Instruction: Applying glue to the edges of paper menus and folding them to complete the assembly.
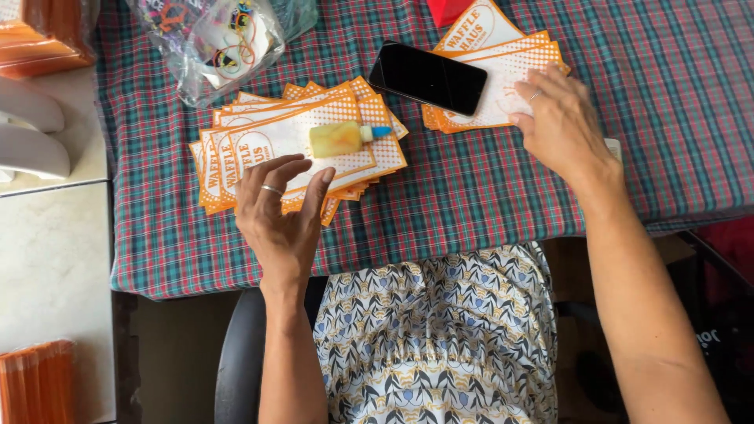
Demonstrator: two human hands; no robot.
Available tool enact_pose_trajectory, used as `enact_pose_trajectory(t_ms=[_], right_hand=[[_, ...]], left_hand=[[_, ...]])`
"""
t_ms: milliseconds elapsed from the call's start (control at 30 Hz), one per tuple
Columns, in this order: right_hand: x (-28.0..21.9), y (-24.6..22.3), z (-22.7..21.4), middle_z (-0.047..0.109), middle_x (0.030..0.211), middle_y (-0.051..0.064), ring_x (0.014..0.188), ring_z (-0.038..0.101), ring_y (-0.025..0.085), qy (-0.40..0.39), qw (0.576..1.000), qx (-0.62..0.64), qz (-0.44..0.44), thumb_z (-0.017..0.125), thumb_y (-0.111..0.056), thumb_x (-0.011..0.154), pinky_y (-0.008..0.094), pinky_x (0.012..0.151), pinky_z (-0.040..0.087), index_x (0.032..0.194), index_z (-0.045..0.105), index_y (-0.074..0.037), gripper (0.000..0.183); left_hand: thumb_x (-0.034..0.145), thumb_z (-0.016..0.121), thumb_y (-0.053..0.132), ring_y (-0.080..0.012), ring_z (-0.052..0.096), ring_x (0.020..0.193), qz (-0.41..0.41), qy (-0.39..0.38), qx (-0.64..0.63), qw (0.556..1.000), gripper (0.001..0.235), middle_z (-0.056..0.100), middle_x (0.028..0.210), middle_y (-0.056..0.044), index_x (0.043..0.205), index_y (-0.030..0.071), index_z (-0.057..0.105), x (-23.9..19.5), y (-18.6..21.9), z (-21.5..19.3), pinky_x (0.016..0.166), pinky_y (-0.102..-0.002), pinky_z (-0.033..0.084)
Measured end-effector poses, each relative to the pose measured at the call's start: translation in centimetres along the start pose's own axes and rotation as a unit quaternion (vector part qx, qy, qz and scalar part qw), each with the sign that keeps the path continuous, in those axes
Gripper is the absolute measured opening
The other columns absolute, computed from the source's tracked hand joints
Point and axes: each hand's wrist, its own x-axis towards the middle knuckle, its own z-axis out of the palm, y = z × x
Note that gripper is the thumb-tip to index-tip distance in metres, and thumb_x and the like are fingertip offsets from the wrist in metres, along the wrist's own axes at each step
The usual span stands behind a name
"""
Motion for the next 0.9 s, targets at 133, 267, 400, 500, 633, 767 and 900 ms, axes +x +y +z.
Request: enact_pose_trajectory(t_ms=[133, 267, 400, 500, 633, 767, 900], right_hand=[[-1.1, 0.6, -0.5, 0.060, 0.148, 0.030, 0.145, 0.048, 0.043, 0.025, 0.997, -0.011, -0.066, 0.070, -0.013, 0.103, 0.054, 0.120, 0.039, 0.140, 0.066, 0.008, 0.043], [-1.8, 2.0, -0.5, 0.064, 0.143, 0.028, 0.141, 0.056, 0.043, 0.028, 0.987, -0.068, -0.140, 0.071, -0.007, 0.091, 0.051, 0.121, 0.042, 0.141, 0.066, 0.005, 0.052], [-2.2, 2.2, -1.1, 0.077, 0.125, 0.020, 0.119, 0.075, 0.034, 0.097, 0.968, -0.125, -0.194, 0.076, 0.019, 0.075, 0.044, 0.106, 0.062, 0.127, 0.074, -0.001, 0.056], [-3.2, 0.5, -3.1, 0.080, 0.104, 0.012, 0.100, 0.080, 0.026, 0.111, 0.968, -0.142, -0.175, 0.075, 0.014, 0.088, 0.037, 0.095, 0.067, 0.112, 0.074, -0.003, 0.029], [-7.8, -2.6, -0.9, 0.068, 0.090, 0.011, 0.091, 0.074, 0.030, 0.173, 0.961, -0.112, -0.183, 0.053, -0.002, 0.101, 0.039, 0.083, 0.059, 0.102, 0.073, -0.008, 0.021], [-12.0, -7.5, -1.3, 0.069, 0.096, 0.014, 0.096, 0.072, 0.031, 0.134, 0.979, -0.065, -0.138, 0.053, 0.000, 0.099, 0.041, 0.087, 0.059, 0.109, 0.070, -0.005, 0.020], [-13.2, -8.6, -1.2, 0.072, 0.111, 0.019, 0.112, 0.070, 0.038, 0.132, 0.979, 0.000, -0.155, 0.059, -0.005, 0.100, 0.050, 0.098, 0.057, 0.114, 0.071, -0.003, 0.019]], left_hand=[[0.094, 0.083, 0.018, -0.0268, 0.067, 0.096, 0.040, -0.015, -0.011, 0.999, 0.021, 0.072, 0.105, -0.010, 0.105, 0.007, 0.069, 0.0, 1.5, 1.9, 0.086, -0.042, 0.049], [0.094, 0.083, 0.018, -0.0253, 0.068, 0.098, 0.047, -0.041, -0.033, 0.998, 0.019, 0.072, 0.106, -0.008, 0.105, 0.009, 0.069, -0.3, 2.6, 2.9, 0.084, -0.040, 0.046], [0.095, 0.083, 0.016, -0.0252, 0.069, 0.098, 0.059, -0.047, -0.033, 0.997, 0.018, 0.072, 0.105, -0.007, 0.105, 0.009, 0.069, -0.6, 2.8, 3.3, 0.081, -0.040, 0.046], [0.096, 0.082, 0.015, -0.0246, 0.068, 0.097, 0.060, -0.045, -0.030, 0.997, 0.019, 0.071, 0.106, -0.007, 0.107, 0.010, 0.068, -0.7, 3.0, 3.4, 0.084, -0.040, 0.047], [0.091, 0.084, 0.009, -0.0285, 0.072, 0.085, 0.063, -0.024, -0.082, 0.994, 0.011, 0.073, 0.090, -0.010, 0.097, 0.005, 0.075, 0.0, 4.6, 4.1, 0.076, -0.037, 0.052], [0.087, 0.086, 0.012, -0.0286, 0.072, 0.088, 0.105, -0.058, -0.102, 0.988, 0.018, 0.073, 0.093, -0.009, 0.100, 0.007, 0.075, -1.1, 6.3, 7.1, 0.077, -0.039, 0.054], [0.092, 0.077, 0.010, -0.0340, 0.070, 0.107, 0.163, -0.149, -0.116, 0.968, 0.017, 0.073, 0.104, -0.014, 0.109, 0.004, 0.076, -2.6, 7.6, 10.6, 0.089, -0.042, 0.055]])
